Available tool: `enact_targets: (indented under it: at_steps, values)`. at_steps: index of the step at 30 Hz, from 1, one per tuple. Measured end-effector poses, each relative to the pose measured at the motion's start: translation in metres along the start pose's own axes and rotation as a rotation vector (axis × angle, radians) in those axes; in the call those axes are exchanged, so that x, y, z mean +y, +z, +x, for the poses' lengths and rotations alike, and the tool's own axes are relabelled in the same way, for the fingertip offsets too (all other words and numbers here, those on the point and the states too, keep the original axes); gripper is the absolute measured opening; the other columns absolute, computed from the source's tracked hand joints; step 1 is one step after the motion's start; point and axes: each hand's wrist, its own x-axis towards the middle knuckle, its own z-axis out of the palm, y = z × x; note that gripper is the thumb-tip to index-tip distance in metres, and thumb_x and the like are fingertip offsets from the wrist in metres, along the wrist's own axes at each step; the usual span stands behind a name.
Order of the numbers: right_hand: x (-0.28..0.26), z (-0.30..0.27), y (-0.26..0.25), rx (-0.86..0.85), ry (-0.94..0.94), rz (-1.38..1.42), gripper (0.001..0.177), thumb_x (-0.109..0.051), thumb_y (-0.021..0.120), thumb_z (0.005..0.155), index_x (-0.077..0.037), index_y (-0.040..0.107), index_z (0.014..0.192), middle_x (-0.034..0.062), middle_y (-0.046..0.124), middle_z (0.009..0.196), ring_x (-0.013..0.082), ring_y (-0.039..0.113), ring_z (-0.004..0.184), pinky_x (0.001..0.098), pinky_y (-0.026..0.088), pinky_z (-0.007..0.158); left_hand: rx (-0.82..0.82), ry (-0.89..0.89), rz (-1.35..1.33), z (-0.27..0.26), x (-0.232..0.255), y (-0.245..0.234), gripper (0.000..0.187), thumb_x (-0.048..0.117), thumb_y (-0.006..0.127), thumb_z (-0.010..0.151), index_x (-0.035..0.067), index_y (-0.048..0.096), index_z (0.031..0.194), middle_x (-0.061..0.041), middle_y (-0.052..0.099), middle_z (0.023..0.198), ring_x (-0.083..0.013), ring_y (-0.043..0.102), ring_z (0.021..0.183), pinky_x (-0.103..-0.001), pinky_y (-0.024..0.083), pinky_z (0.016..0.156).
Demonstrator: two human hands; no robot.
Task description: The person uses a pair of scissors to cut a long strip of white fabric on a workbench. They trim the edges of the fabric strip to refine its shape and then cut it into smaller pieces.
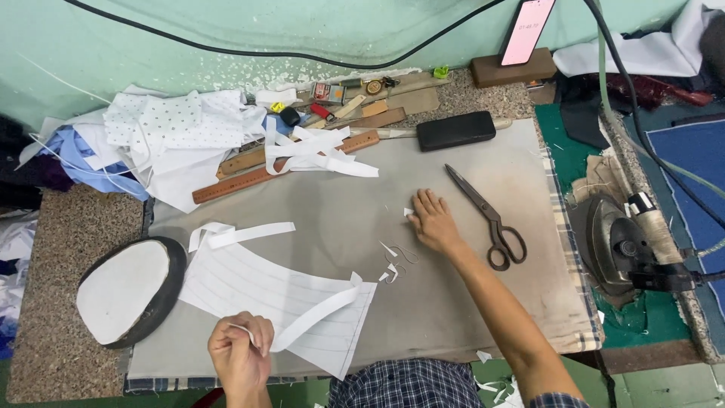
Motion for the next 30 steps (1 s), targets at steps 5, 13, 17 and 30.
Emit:
enact_targets:
  at_steps: [5,13,17,30]
  values:
    - [-0.042,-0.010,0.004,-0.065,-0.118,0.059,0.063,-0.044,0.027,0.109,-0.007,0.029,0.160,0.0151,0.023,0.169,0.0346,0.014,0.158,0.0596,0.008,0.124,-0.040,-0.020,-0.081,-0.011,0.000,-0.022,0.023,0.028,0.056,0.108,0.014,0.072,0.098,-0.002,0.049,0.057,-0.0115,0.037,0.038,-0.028,0.028,0.044]
    - [-0.134,-0.225,-0.054,-0.231,-0.362,0.104,0.068,-0.054,0.014,0.110,-0.012,0.025,0.162,0.0124,0.018,0.170,0.0299,0.006,0.158,0.0491,-0.001,0.127,-0.165,-0.158,-0.128,0.030,0.003,-0.023,0.026,0.031,0.056,0.106,0.014,0.071,0.093,-0.002,0.045,0.053,-0.0114,0.033,0.038,-0.027,0.027,0.042]
    - [-0.169,-0.361,-0.062,-0.415,-0.272,0.322,0.054,-0.058,0.035,0.111,-0.010,0.057,0.120,0.0105,0.046,0.117,0.0284,0.040,0.102,0.0450,0.029,0.090,-0.280,-0.227,-0.141,0.041,-0.002,-0.010,0.027,0.025,0.056,0.106,0.006,0.068,0.092,-0.004,0.048,0.055,-0.0135,0.034,0.040,-0.027,0.029,0.039]
    - [-0.229,-0.242,-0.170,-0.482,-0.225,1.328,0.023,-0.026,0.080,0.094,-0.007,0.068,0.098,0.0026,0.069,0.087,0.0169,0.063,0.073,0.0303,0.049,0.064,-0.547,-0.690,-1.032,-0.029,-0.008,0.116,0.006,0.006,0.068,0.098,0.001,0.069,0.100,-0.009,0.064,0.068,-0.0163,0.049,0.050,-0.031,0.036,0.048]
